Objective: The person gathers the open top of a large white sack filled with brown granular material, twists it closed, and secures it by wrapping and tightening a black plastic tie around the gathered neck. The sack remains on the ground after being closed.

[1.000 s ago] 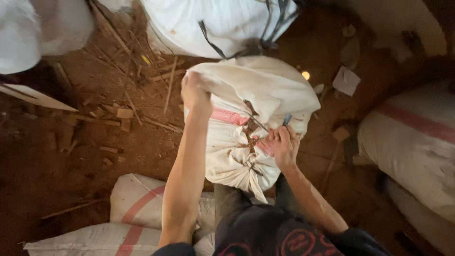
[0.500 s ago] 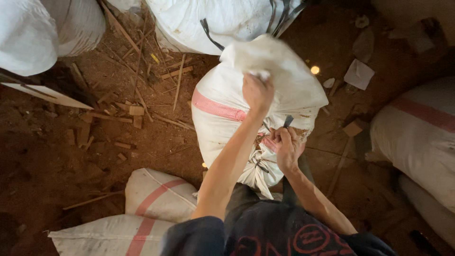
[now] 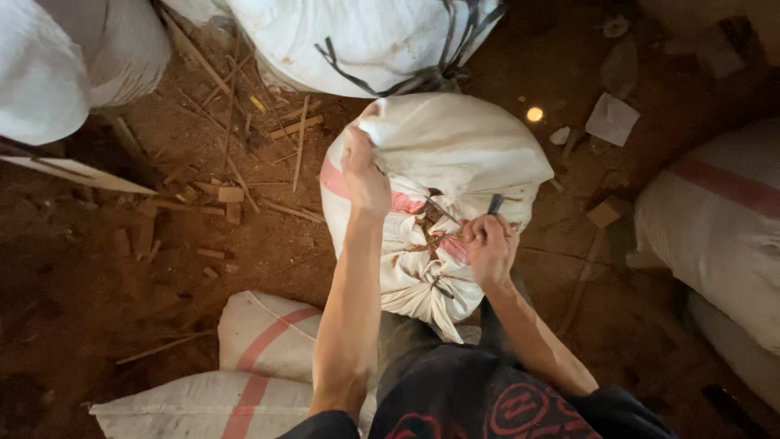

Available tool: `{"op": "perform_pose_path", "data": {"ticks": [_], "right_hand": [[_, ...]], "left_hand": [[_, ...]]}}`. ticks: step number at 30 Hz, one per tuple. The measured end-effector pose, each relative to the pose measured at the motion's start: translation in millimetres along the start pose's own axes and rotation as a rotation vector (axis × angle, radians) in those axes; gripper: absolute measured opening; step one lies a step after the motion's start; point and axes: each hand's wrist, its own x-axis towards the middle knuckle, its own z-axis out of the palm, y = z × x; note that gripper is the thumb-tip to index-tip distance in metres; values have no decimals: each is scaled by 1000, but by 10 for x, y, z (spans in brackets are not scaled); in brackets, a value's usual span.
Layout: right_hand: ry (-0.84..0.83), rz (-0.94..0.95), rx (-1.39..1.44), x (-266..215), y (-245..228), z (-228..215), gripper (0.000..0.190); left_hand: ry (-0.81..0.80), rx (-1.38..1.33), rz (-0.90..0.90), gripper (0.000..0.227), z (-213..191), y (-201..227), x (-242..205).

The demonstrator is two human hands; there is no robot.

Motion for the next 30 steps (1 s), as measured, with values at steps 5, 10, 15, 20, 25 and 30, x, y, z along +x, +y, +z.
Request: {"op": "perform_pose_path", "data": {"ticks": [5,10,15,20,25,30], "right_hand": [[-9,-5,19,33,49,-70,37],[153,149,120,367,-142,-60,32],[146,171,183,1188,-272,320,31],[151,301,46,1974,-71,992,32],[151,270,-396,2345,452,1382,25],[194,481,-189,2548,336,1133,27]], "left_hand": [[134,-273,-310,38,215,-13,281],[307,-280,-473,39,-423,-63,-196],[172,-79,-105,51,-824,-780,-769],[-236,919,245,30,-696,-1372,-901],[-324,1265,311,17,-295,-1529,-829],[-176,1036,590,59,-484,-1045,-911]]}}
